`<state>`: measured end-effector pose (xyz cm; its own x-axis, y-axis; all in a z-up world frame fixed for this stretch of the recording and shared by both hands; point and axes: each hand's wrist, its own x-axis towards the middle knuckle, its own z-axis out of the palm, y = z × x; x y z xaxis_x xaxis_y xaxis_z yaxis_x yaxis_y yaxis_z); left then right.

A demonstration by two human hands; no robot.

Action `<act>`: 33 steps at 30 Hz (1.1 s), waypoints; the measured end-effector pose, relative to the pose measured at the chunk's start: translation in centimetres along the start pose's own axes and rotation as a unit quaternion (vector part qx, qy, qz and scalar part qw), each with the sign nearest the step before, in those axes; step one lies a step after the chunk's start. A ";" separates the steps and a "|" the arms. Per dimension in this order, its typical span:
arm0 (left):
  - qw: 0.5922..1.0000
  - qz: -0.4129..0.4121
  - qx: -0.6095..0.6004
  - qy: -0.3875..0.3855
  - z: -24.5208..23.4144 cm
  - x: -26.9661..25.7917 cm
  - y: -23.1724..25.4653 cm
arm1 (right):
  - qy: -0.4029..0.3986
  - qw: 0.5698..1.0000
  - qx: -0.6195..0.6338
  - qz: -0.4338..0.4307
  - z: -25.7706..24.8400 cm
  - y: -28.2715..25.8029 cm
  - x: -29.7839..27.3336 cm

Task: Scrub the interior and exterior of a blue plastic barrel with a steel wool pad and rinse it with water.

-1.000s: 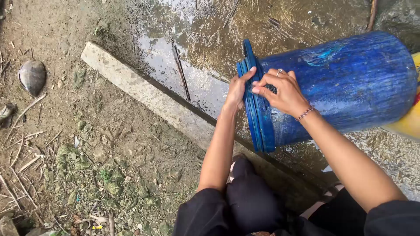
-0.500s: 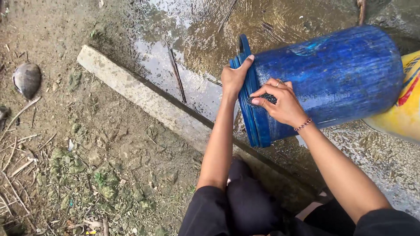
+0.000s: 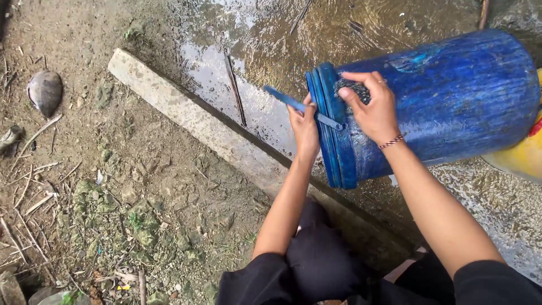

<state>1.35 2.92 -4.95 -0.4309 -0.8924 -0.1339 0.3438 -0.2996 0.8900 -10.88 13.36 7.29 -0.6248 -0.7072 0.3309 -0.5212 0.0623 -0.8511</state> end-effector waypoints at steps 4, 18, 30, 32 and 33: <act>0.998 0.007 -0.034 0.055 1.5 -0.8 0.6 | -0.079 0.992 -0.098 0.028 -0.3 -0.7 -1.6; 0.996 0.018 0.026 0.083 2.3 1.0 0.6 | -0.097 0.989 -0.110 -0.024 -1.0 0.0 -3.1; 0.994 0.046 0.060 0.073 -0.2 2.7 -3.4 | -0.043 0.988 -0.146 -0.041 0.0 -0.4 -3.6; 0.995 0.038 0.058 0.071 0.7 2.1 -1.8 | -0.036 0.983 -0.176 -0.043 1.4 0.5 -1.0; 0.996 0.028 0.054 0.071 1.1 1.4 -1.1 | -0.032 0.977 -0.208 -0.043 2.1 1.0 0.0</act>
<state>-0.55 2.41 -5.61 -0.2883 -0.9476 -0.1372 0.2685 -0.2176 0.9384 -10.18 12.01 5.59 -0.5381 -0.7637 0.3566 -0.7692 0.2720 -0.5782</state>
